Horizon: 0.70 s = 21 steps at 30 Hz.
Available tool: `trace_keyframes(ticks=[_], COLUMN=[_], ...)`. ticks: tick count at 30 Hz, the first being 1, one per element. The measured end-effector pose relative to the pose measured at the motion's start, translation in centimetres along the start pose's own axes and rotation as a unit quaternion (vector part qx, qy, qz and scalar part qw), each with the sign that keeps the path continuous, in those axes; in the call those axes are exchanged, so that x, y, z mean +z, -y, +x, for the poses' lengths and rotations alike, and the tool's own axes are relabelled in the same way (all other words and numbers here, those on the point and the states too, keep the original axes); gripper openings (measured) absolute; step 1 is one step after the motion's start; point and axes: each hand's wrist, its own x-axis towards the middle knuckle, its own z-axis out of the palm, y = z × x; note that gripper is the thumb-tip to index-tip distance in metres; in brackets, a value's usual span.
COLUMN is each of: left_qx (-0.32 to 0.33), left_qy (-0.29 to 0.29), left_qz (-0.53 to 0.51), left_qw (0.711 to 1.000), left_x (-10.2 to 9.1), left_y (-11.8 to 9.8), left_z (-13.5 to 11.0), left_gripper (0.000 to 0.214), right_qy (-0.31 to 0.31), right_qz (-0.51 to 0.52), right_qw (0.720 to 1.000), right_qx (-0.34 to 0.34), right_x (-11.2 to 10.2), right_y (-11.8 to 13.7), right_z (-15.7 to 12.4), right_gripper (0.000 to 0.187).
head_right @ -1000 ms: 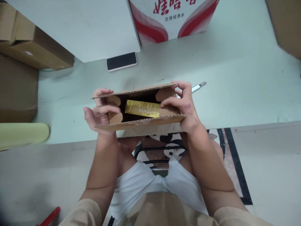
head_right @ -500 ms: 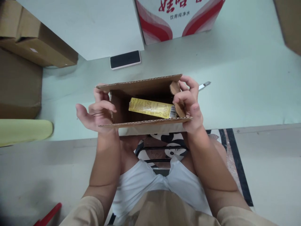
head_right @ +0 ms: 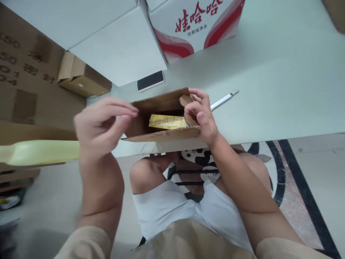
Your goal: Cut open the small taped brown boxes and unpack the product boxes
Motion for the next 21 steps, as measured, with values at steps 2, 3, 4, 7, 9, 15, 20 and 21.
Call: trace_keyframes(ticks=[2,3,4,7,9,15,20,21], left_qx=[-0.039,-0.061,-0.081,-0.110,-0.119,-0.100,-0.084,-0.076], left_qy=[0.243,0.320,0.377,0.483,0.528,0.497,0.388,0.364], left_qz=[0.061,0.100,0.137,0.212,0.242,0.310,0.350,0.356], left_qw=[0.967,0.940,0.913,0.842,0.805,0.804,0.849,0.857], left_x=[-0.2,0.2,0.7,2.8,4.2,4.0,0.2,-0.6], left_y=[-1.2,-1.4,-1.2,-0.1,0.4,0.0,-1.5,-1.8], left_z=[2.9,4.0,4.9,5.9,5.7,5.2,4.5,4.1], left_gripper=[0.019,0.023,0.029,0.051,0.050,0.030,0.036,0.037], right_qy=[0.011,0.015,0.017,0.015,0.016,0.012,-0.001,-0.002], right_qz=[0.009,0.012,0.015,0.022,0.018,0.003,0.012,0.020], right_qw=[1.000,1.000,1.000,0.999,0.999,1.000,1.000,0.999], right_qx=[-0.004,-0.006,-0.009,-0.019,-0.029,-0.021,0.024,0.032], right_x=[0.0,-0.1,-0.1,-0.2,-0.3,-0.3,-1.0,-1.1], right_y=[0.0,0.0,0.0,0.0,0.1,0.2,-0.6,-0.8], right_z=[0.1,0.1,0.1,0.1,0.1,0.2,0.5,0.5], right_gripper=[0.061,0.060,0.060,0.057,0.056,0.057,0.062,0.061])
